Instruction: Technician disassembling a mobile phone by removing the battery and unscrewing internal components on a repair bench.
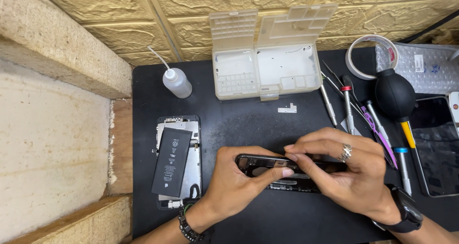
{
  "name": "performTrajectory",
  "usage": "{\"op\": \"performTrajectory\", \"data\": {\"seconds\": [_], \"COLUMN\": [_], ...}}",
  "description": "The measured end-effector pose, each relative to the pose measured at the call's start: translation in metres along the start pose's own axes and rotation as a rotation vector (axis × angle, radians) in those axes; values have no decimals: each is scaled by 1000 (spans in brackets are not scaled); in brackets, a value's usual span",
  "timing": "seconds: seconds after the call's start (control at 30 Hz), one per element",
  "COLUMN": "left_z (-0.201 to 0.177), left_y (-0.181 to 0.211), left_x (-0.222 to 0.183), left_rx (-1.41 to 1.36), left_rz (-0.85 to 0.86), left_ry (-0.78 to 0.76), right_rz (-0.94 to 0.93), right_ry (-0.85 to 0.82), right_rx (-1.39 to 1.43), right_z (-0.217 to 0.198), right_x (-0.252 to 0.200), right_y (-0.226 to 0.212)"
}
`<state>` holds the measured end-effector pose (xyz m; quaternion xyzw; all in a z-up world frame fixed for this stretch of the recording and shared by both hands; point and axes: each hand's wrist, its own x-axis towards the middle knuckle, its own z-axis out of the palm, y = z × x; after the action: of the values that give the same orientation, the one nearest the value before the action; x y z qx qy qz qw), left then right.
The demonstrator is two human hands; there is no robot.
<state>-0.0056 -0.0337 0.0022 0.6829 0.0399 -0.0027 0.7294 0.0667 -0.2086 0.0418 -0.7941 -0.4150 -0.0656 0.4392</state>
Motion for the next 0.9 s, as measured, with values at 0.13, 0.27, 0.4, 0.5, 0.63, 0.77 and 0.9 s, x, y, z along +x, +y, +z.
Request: {"op": "performTrajectory", "data": {"seconds": [0.13, 0.27, 0.4, 0.5, 0.63, 0.77, 0.9], "left_z": [1, 0, 1, 0, 0, -1, -1], "left_y": [-3, 2, -4, -3, -5, -1, 2], "left_x": [1, 4, 4, 4, 5, 6, 7], "left_rx": [13, 19, 30, 43, 51, 30, 56], "left_rz": [-109, -181, -206, -232, -227, -256, -298], "left_ry": [30, -10, -86, -107, -120, -128, -146], "right_rz": [78, 56, 108, 152, 165, 221, 163], "right_ry": [62, -30, -286, -377, -431, -468, -483], "right_rx": [0, -28, -58, -15, -11, 21, -4], "right_z": [-1, -16, -29, -30, -31, -35, -35], "right_x": [0, 2, 7, 6, 8, 13, 11], "right_y": [-1, 2, 1, 4, 4, -2, 1]}}
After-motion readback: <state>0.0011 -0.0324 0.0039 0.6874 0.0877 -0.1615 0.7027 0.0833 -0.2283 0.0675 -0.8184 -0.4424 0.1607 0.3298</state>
